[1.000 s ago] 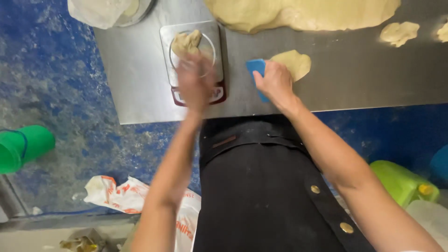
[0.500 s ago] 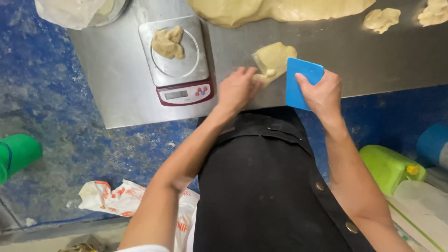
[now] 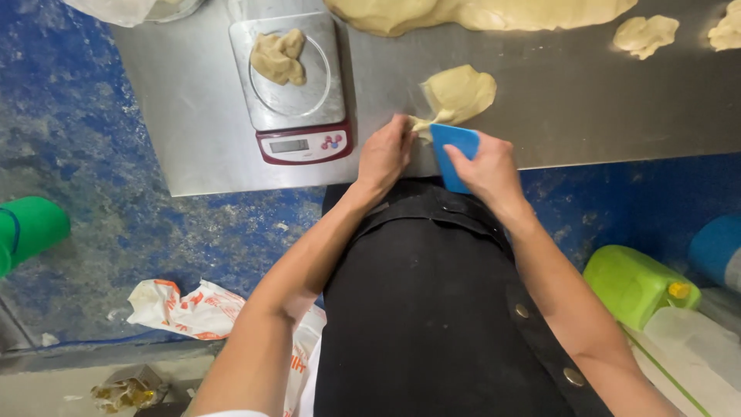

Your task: Cutting, weighing, and portioning dough into smaller pieces on a stainless steel workstation.

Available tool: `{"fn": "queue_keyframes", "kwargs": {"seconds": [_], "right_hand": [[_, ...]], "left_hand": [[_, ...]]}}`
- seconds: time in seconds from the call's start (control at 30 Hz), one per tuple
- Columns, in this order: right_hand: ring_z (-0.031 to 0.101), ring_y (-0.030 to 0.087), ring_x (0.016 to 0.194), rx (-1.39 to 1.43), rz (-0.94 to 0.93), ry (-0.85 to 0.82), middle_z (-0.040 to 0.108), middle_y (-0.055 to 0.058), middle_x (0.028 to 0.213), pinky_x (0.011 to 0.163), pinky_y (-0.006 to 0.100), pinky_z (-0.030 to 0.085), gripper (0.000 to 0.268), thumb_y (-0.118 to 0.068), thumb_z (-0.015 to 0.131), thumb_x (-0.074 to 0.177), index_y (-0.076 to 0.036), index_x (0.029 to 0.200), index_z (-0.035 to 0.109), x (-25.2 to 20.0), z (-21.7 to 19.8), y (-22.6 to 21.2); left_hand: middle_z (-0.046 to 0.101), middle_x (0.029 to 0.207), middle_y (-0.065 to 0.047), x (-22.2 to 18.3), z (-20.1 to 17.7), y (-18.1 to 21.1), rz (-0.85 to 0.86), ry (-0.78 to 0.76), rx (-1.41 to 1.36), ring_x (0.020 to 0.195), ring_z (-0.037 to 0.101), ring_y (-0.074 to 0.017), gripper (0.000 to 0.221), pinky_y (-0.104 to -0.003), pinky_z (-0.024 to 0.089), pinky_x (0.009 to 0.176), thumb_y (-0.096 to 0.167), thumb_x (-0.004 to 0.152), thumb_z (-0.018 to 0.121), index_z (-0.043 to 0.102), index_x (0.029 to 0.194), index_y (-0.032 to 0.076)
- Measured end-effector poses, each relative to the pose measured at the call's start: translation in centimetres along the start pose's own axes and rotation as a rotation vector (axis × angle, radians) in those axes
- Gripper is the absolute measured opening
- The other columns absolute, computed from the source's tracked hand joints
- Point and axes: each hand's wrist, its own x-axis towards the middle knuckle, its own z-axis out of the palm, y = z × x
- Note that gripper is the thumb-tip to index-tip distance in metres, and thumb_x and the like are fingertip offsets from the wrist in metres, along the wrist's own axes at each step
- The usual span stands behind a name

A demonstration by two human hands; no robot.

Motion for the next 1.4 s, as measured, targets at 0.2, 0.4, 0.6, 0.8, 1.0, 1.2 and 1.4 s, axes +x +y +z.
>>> {"fn": "queue_keyframes", "kwargs": {"seconds": [0.2, 0.4, 0.6, 0.8, 1.0, 1.2, 1.4], "right_hand": [[0.068, 0.046, 0.076, -0.313, -0.132, -0.014, 0.071, 0.025, 0.080, 0.068, 0.053, 0.053, 0.027, -0.028, 0.078, 0.087, -0.002, 0.094, 0.075, 3.0, 4.8, 0.6], [0.069, 0.046, 0.076, -0.249, -0.177, 0.007, 0.071, 0.024, 0.080, 0.069, 0.053, 0.053, 0.028, -0.031, 0.078, 0.086, -0.003, 0.089, 0.074, 6.5, 6.7, -0.9], [0.072, 0.039, 0.075, -0.078, -0.166, -0.027, 0.071, 0.022, 0.080, 0.068, 0.047, 0.056, 0.030, -0.029, 0.080, 0.086, 0.000, 0.090, 0.072, 6.2, 6.1, 0.7], [0.076, 0.028, 0.074, 0.010, -0.106, 0.004, 0.075, 0.018, 0.083, 0.069, 0.040, 0.057, 0.027, -0.026, 0.078, 0.087, -0.001, 0.098, 0.075, 3.7, 2.3, 0.6], [0.077, 0.027, 0.081, -0.060, -0.093, 0.202, 0.077, 0.018, 0.089, 0.072, 0.038, 0.059, 0.028, -0.025, 0.081, 0.090, -0.001, 0.102, 0.076, 1.2, -2.1, 1.9], [0.077, 0.027, 0.078, -0.057, 0.009, 0.187, 0.076, 0.018, 0.086, 0.070, 0.038, 0.058, 0.029, -0.027, 0.081, 0.090, 0.000, 0.101, 0.076, 0.7, -2.8, 0.7], [0.078, 0.025, 0.080, 0.046, -0.049, 0.115, 0.077, 0.017, 0.087, 0.070, 0.038, 0.058, 0.027, -0.025, 0.078, 0.091, 0.000, 0.102, 0.075, 0.5, -1.3, 1.2]], "left_hand": [[0.070, 0.086, -0.021, -1.1, 1.5, -2.0, -0.053, -0.034, 0.060, 0.080, 0.067, -0.0423, 0.014, -0.052, 0.051, 0.071, 0.017, 0.095, 0.067, 0.064, 0.096, 0.003], [0.067, 0.089, -0.019, 1.0, -6.0, 2.9, -0.089, 0.320, 0.012, 0.074, 0.068, -0.0365, 0.049, -0.048, 0.054, 0.065, 0.022, 0.090, 0.070, 0.052, 0.128, -0.003], [0.059, 0.122, -0.018, 5.5, -14.8, -6.0, 0.075, 0.677, 0.655, 0.118, 0.054, -0.0368, 0.018, -0.049, 0.041, 0.093, 0.021, 0.097, 0.075, 0.058, 0.102, 0.017], [0.055, 0.120, -0.016, 4.9, -14.1, -0.1, 0.282, 0.692, 0.335, 0.126, 0.051, -0.0417, 0.030, -0.054, 0.041, 0.105, 0.011, 0.092, 0.076, 0.056, 0.113, 0.004], [0.064, 0.097, -0.016, 2.4, -3.6, 3.6, 0.198, 0.063, 0.147, 0.085, 0.065, -0.0385, 0.029, -0.048, 0.053, 0.067, 0.018, 0.079, 0.078, 0.069, 0.104, 0.008], [0.061, 0.091, -0.009, 2.5, 2.7, -1.2, 0.260, -0.069, 0.296, 0.089, 0.066, -0.0317, 0.010, -0.045, 0.055, 0.074, 0.013, 0.082, 0.068, 0.062, 0.089, 0.009], [0.061, 0.088, -0.010, 0.8, -0.3, -1.5, 0.236, 0.014, 0.187, 0.082, 0.065, -0.0329, 0.011, -0.046, 0.053, 0.069, 0.018, 0.093, 0.070, 0.066, 0.094, 0.008]]}}
